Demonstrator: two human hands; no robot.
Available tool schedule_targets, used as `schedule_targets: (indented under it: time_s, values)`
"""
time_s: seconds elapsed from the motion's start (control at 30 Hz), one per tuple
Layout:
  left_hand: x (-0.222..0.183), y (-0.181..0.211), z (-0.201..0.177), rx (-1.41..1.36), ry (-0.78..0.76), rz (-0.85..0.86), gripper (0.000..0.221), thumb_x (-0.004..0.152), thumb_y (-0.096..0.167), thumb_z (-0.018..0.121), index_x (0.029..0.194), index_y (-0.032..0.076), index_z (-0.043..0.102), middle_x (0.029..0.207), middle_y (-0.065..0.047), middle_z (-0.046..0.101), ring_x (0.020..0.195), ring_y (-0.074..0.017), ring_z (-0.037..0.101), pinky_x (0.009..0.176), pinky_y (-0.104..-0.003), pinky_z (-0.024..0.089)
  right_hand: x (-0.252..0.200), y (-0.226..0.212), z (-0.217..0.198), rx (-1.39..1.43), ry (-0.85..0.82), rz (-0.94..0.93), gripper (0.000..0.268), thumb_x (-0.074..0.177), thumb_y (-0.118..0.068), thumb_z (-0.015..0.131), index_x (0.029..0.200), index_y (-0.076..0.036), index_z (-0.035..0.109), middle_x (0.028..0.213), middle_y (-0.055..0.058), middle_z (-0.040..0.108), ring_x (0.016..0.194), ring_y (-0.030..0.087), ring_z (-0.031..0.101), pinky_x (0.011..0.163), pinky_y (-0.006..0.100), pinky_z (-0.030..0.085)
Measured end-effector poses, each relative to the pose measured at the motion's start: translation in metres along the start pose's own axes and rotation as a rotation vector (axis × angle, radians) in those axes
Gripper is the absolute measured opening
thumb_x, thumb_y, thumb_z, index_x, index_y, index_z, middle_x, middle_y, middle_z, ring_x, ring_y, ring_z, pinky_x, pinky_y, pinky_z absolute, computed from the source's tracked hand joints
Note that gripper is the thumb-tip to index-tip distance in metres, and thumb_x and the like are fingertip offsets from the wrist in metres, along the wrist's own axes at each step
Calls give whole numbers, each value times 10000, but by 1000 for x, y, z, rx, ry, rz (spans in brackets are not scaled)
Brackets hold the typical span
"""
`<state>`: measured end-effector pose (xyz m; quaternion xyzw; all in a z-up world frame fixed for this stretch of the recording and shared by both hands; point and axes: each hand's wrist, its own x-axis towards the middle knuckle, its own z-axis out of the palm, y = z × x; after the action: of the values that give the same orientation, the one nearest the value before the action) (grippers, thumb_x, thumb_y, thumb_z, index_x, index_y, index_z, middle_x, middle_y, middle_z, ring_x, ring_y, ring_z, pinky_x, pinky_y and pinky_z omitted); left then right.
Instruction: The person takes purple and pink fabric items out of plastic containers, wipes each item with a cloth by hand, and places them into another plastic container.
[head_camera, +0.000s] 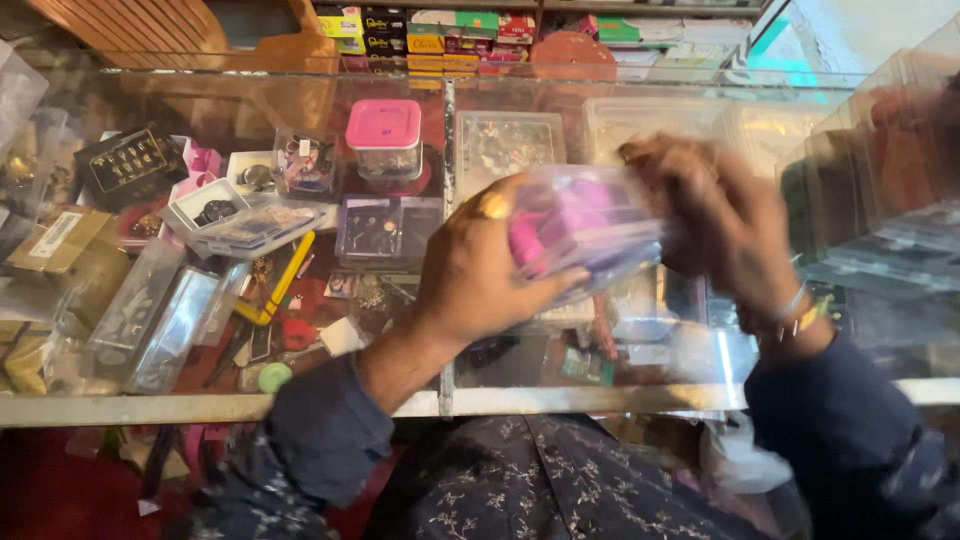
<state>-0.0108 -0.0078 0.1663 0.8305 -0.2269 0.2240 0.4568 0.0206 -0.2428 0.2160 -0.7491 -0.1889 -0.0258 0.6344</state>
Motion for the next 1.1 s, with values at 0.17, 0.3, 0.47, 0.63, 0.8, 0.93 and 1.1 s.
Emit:
schedule_targets:
  time_s: [0.17, 0.3, 0.47, 0.63, 0.8, 0.93, 1.1]
  values:
    - [55, 27, -10, 229, -346, -185, 892, 649, 401, 922, 1355, 17, 537, 1074, -171, 713, 1022, -350, 692, 900, -449, 548, -4, 63, -13, -423, -139, -504, 839, 813, -399, 812, 1448, 47, 492, 1365, 204, 579, 1302, 265, 570, 1117, 381, 452]
    - [53, 19, -11, 298, -462, -95, 859, 656, 451, 944, 1305, 31, 568, 1195, -196, 657, 1110, -374, 642, 957, -463, 504, -10, 147, -41, 170, -115, -47, 924, 828, -286, 889, 1569, 15, 427, 1247, 94, 666, 1022, 176, 646, 841, 349, 548]
    - [-20, -17, 5, -248, 12, -193, 1023, 754, 353, 911, 1532, 13, 339, 1299, -149, 641, 1186, -239, 689, 1019, -352, 566, -22, 161, -39, 352, 40, -101, 630, 1015, -334, 736, 1459, 71, 548, 1258, 85, 690, 1075, 124, 658, 941, 275, 534]
    - [-53, -33, 48, -370, 122, -147, 754, 796, 227, 916, 1380, 2, 495, 1262, -160, 680, 1153, -263, 696, 984, -345, 568, -7, 36, -16, -14, 252, 75, 300, 1054, -221, 586, 1260, -12, 650, 1098, 98, 743, 940, 184, 718, 847, 344, 583]
    - [-53, -23, 64, -62, -52, -590, 535, 789, 309, 916, 1119, 7, 622, 971, -138, 701, 855, -251, 654, 754, -348, 549, -16, -10, 70, -816, -186, -422, 255, 897, -172, 719, 1129, -74, 757, 981, 107, 727, 960, 284, 707, 868, 419, 524]
    - [-58, -21, 49, -284, 174, -119, 533, 827, 198, 873, 1227, 4, 579, 1084, -103, 689, 982, -199, 717, 859, -323, 579, -1, -3, 41, -1092, 28, -785, 332, 917, -377, 665, 1104, -104, 697, 1157, 109, 720, 1139, 290, 672, 1017, 458, 457]
    - [-61, -18, 42, -381, 163, -99, 657, 836, 152, 870, 1343, -34, 497, 1218, -155, 653, 1104, -242, 675, 973, -371, 564, 8, 74, -14, -173, 54, 38, 380, 1084, -331, 593, 1236, 5, 684, 1077, 104, 688, 972, 145, 624, 871, 313, 499]
